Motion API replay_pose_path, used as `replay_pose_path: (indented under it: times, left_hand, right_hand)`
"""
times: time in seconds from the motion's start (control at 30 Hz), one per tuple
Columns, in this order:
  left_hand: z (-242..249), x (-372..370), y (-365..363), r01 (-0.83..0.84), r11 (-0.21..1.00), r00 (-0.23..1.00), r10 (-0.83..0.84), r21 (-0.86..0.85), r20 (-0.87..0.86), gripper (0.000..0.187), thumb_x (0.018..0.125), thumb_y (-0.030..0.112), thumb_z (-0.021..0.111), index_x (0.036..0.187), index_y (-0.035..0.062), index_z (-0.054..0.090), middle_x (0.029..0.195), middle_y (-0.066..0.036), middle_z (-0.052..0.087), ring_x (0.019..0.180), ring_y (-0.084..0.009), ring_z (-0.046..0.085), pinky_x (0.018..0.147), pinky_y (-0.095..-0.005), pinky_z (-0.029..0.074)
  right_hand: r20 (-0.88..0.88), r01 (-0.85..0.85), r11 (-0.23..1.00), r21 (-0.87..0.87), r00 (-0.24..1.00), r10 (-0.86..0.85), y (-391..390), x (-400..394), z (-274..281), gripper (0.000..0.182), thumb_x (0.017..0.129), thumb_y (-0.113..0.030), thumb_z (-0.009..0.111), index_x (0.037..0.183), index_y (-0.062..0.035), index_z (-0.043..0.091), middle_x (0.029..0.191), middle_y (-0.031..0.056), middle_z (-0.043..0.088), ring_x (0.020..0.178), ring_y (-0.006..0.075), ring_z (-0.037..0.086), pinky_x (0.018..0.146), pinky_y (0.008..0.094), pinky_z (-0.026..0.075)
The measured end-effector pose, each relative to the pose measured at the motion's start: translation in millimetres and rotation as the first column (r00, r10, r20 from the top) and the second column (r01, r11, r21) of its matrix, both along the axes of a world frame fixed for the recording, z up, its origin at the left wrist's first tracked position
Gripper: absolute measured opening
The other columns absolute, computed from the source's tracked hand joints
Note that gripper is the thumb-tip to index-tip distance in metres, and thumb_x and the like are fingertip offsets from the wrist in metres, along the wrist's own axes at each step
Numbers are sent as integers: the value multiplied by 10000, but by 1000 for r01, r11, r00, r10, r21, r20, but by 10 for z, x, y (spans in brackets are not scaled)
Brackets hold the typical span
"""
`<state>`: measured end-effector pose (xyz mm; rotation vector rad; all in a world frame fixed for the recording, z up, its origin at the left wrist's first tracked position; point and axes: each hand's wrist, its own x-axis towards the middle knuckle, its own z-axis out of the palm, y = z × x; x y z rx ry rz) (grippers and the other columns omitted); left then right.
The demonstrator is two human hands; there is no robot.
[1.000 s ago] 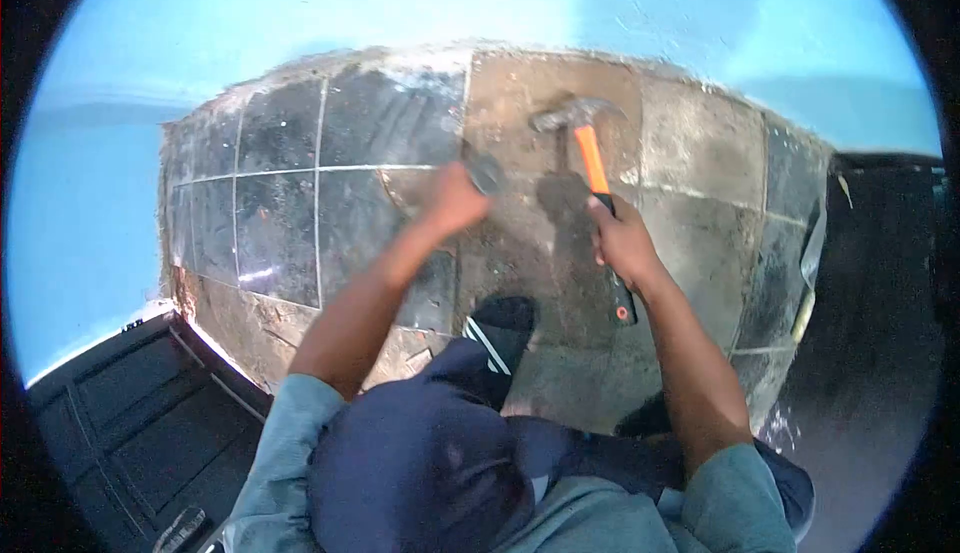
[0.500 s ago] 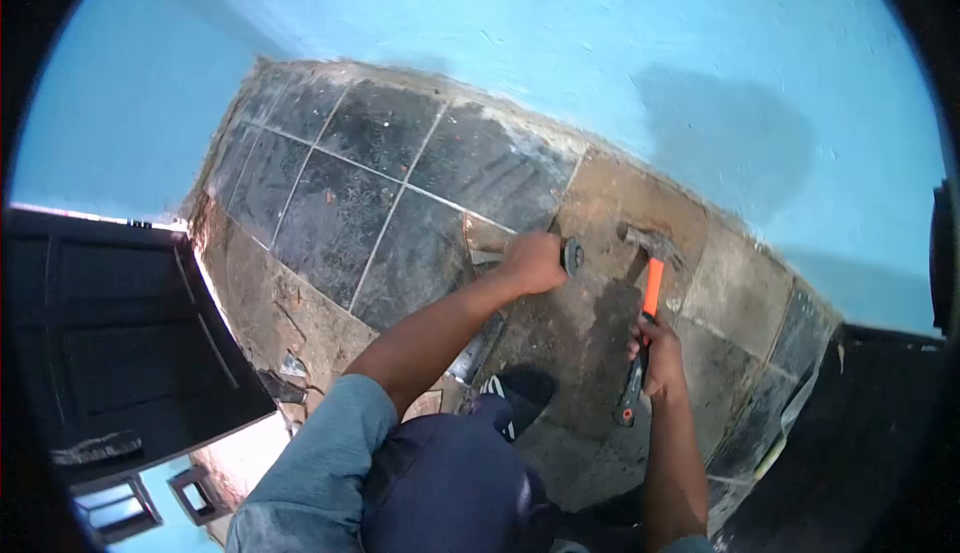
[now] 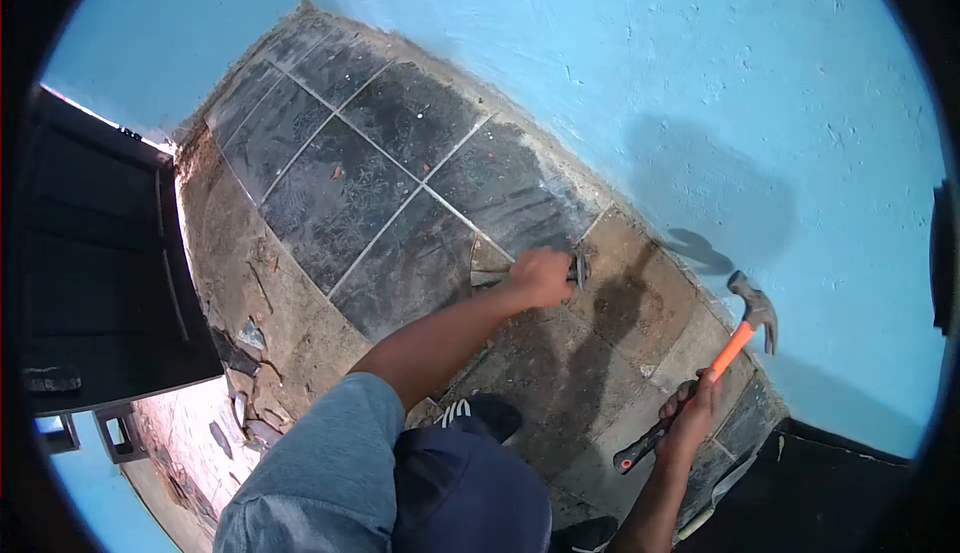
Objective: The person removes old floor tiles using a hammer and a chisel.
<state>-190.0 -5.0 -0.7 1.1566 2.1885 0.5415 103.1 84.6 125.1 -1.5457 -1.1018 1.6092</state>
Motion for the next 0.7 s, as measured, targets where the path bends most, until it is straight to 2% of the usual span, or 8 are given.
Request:
replay_pose_path:
  times: [0.03, 0.17, 0.2, 0.27, 0.37, 0.47, 0.6, 0.7]
  left_hand:
    - [29, 14, -16, 12, 1000, 1000, -12, 0, -3, 319, 786, 322, 718, 927, 36, 737, 891, -234, 715, 940, -421, 693, 850, -529, 557]
    - [80, 49, -65, 31, 1000, 999, -31, 5, 10, 298, 784, 300, 716, 918, 34, 735, 883, -239, 708, 966, -422, 685, 857, -529, 550]
    - [72, 46, -63, 30, 999, 999, -30, 12, 20, 295, 783, 295, 716, 920, 34, 735, 883, -240, 707, 971, -422, 683, 858, -530, 548]
    - [210, 23, -75, -6, 1000, 998, 5, 9, 69, 295, 778, 292, 716, 914, 31, 732, 888, -239, 707, 975, -421, 682, 853, -533, 546]
    - [84, 35, -70, -14, 998, 1000, 13, 64, 18, 297, 767, 289, 718, 897, 23, 732, 878, -236, 710, 928, -425, 690, 821, -535, 553]
    - [29, 41, -68, -17, 997, 1000, 17, 72, -1, 300, 758, 293, 722, 864, 13, 733, 847, -233, 712, 859, -431, 700, 788, -533, 560]
    - [122, -8, -58, 26, 999, 998, -24, -35, 59, 301, 779, 293, 714, 897, 17, 738, 899, -232, 720, 920, -417, 703, 842, -511, 555]
    - [127, -12, -33, 23, 998, 997, -18, -59, 72, 298, 771, 290, 719, 886, 16, 742, 906, -234, 721, 909, -417, 704, 832, -510, 558]
  right_hand:
    - [-22, 8, 1000, 27, 1000, -8, -10, -39, 31, 246, 1085, -362, 502, 1047, -119, 518, 660, -16, 465, 444, 101, 435, 400, 273, 363]
    - [155, -215, 973, 79, 967, 201, -262, -165, -260, 189, 1084, -299, 485, 1074, -111, 488, 639, -9, 459, 434, 104, 446, 376, 277, 384]
    - [263, -278, 960, 1, 927, 268, -393, -260, -259, 186, 1078, -287, 499, 1051, -103, 491, 646, -10, 471, 438, 107, 452, 386, 282, 389]
    - [365, -652, 757, -53, 693, 622, -457, -224, -548, 199, 1072, -289, 510, 1043, -93, 503, 651, -7, 477, 434, 114, 451, 394, 286, 391]
    - [154, -462, 846, -268, 846, 511, -555, -434, -193, 214, 1070, -298, 515, 1056, -85, 525, 651, -6, 477, 431, 116, 449, 399, 287, 388]
    - [243, -345, 931, -114, 899, 363, -417, -316, -37, 234, 1072, -314, 515, 1081, -81, 532, 646, -6, 473, 416, 110, 435, 394, 284, 380]
    - [126, -86, 969, 233, 990, 57, -46, -156, 416, 255, 1095, -325, 468, 1057, -81, 531, 662, -13, 460, 469, 97, 449, 402, 268, 389]
    - [-29, 192, 915, 356, 980, -195, 39, -249, 511, 304, 1100, -359, 440, 1022, -77, 523, 662, -13, 461, 467, 97, 446, 395, 265, 382]
